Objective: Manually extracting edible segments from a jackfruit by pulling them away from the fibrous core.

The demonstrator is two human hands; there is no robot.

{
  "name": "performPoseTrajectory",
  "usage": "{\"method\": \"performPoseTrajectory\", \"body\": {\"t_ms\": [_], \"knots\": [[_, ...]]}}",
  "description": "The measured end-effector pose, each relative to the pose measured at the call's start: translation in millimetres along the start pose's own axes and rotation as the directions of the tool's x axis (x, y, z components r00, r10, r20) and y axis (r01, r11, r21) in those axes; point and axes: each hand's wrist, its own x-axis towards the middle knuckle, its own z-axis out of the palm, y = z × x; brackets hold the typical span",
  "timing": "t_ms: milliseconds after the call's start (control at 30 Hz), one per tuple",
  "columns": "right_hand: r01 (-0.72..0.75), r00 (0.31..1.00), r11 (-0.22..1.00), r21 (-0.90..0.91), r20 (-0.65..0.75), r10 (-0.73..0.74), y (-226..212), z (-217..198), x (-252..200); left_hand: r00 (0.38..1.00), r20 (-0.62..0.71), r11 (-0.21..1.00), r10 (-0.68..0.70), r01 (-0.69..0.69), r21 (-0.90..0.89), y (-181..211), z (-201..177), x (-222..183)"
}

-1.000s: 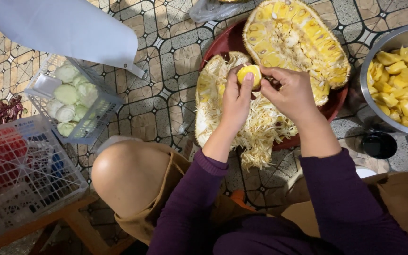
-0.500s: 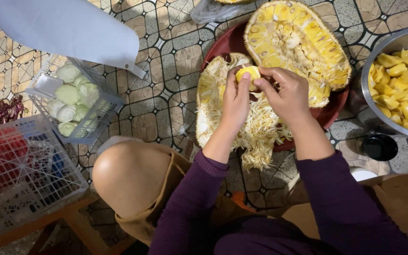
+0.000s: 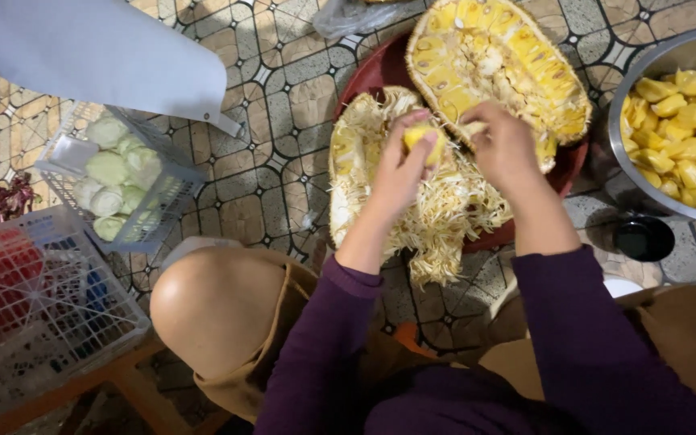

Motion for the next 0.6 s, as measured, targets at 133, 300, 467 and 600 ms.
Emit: {"method": "performPoseTrajectory", "body": {"t_ms": [133, 300, 467, 600], "knots": [[-0.014, 0.999, 0.957, 0.291, 0.04, 0.002, 14, 26, 6, 0.976, -0.139, 0.975, -0.164, 0.182, 0.128, -6, -5, 14], [-0.441, 0.892, 0.463, 0.769, 0.319, 0.32, -7, 22, -3, 0.872, 0.327, 0.915, -0.363, 0.267, 0.303, 44, 12, 26], [-0.208, 0.451, -0.077, 0.975, 0.166, 0.877, 97, -31, 19, 0.809, 0.191, 0.367, -0.557, 0.033, 0.93, 153, -50, 68], [-0.85, 0.521, 0.521, 0.078, -0.027, 0.853, 276, -96, 12, 0.89, 0.234, 0.272, -0.392, -0.131, 0.953, 138, -136, 85]]}}
